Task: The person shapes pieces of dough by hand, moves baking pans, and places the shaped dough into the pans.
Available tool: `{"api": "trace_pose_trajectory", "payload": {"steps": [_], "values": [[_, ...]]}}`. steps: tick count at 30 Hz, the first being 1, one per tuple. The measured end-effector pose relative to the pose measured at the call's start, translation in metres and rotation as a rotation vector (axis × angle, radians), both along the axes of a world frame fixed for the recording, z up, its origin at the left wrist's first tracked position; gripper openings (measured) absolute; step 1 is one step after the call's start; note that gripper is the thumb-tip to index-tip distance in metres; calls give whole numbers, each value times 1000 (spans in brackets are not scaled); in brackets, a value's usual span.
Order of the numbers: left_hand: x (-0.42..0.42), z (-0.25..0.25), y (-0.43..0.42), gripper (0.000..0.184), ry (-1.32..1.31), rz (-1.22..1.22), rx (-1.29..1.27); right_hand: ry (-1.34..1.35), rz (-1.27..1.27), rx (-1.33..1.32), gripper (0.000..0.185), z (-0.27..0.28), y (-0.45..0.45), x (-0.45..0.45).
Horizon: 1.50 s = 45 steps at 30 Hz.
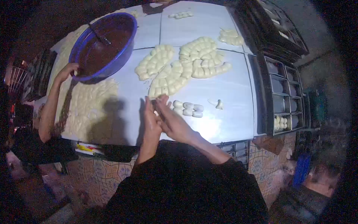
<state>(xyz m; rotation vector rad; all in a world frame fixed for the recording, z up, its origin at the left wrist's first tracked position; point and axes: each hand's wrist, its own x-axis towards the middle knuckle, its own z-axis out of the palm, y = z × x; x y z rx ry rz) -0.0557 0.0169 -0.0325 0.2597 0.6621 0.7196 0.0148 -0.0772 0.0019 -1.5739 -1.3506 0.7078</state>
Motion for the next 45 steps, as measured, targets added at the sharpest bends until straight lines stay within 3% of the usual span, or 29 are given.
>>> {"api": "trace_pose_trajectory", "payload": {"steps": [2, 5, 6, 9, 10, 11, 13, 15, 17, 19, 21, 24, 25, 26, 27, 29, 30, 32, 33, 34, 35, 36, 38, 39, 40, 42, 43, 44, 45], "values": [[-1, 4, 7, 49, -24, 122, -53, 250, 144, -4, 71, 7, -6, -10], [-8, -22, 19, 44, 13, 95, -101, 216, 169, -111, 61, 22, -7, -3], [-10, -28, 19, 43, -6, 77, -106, 135, 60, 48, 54, 16, -3, 0], [-4, -39, 17, 50, -210, 46, -23, -209, -125, 118, 46, 17, 12, 5], [-4, 7, 6, 53, -115, 67, -4, -239, -111, 66, 47, 6, 14, 2], [-7, 7, 4, 54, -157, 10, 13, -274, 7, 38, 40, 2, 18, 3], [-10, 7, 3, 57, -250, -99, 49, -242, -61, 156, 29, -12, 21, 5], [-11, 7, -4, 57, -33, -43, 341, 185, -177, 33, 28, -4, 23, 14], [-11, 9, -10, 58, 187, 14, 632, 339, -204, 50, 32, 0, 26, 23], [-21, 23, -15, 40, 346, -46, 731, 314, -141, 122, 33, 3, 27, 30], [-17, 10, -15, 28, 450, 69, 912, 284, -171, 86, 27, 5, 28, 25], [-21, 14, -18, 18, 624, 84, 775, 109, -165, 68, 22, -20, 36, 27], [-17, 12, -15, 15, 596, 161, 788, 165, -153, 147, 28, -26, 43, 32], [-18, 15, -13, 18, 694, 40, 801, 218, -137, 226, 35, -33, 50, 37], [-20, 18, -11, 20, 793, -81, 805, 375, -136, 245, 41, -3, 53, 32], [-22, -8, -6, 24, 111, -86, 215, 85, 72, 202, 55, -1, 54, 27], [-22, -16, -1, 26, -237, -77, -63, 143, 113, 193, 51, -7, 52, 26], [-22, 1, -4, 34, -417, -62, -165, 259, 124, 107, 58, -6, 57, 28], [-21, 2, -4, 40, -500, -51, -240, 635, 101, -127, 76, 3, 58, 29], [-22, 14, 8, 53, -842, -140, -248, 778, 129, -130, 83, -8, 56, 38], [-15, 29, 19, 67, -804, -140, -49, 917, 156, -122, 90, -18, 61, 47], [-8, 45, 38, 69, -776, -172, 125, 1149, 154, 63, 102, -3, 70, 37], [6, 73, 94, 66, -468, -157, 396, 1129, 217, 20, 109, -21, 83, 51], [10, 84, 136, 60, -187, -116, 487, 1217, 194, 175, 109, -19, 91, 49], [17, 59, 198, 45, 205, 73, 687, 1275, 224, 259, 97, -11, 96, 48], [25, 77, 281, 54, 875, 111, 1265, 1150, 151, 237, 90, -21, 103, 56], [31, 52, 322, 70, 1178, 69, 1350, 1097, 34, 118, 91, -15, 104, 54], [27, -5, 372, 68, 1093, -265, 1246, 1051, -73, -6, 92, -10, 105, 53], [28, 13, 364, 72, 1158, -423, 1099, 1346, 121, 228, 95, -33, 103, 54]]}}
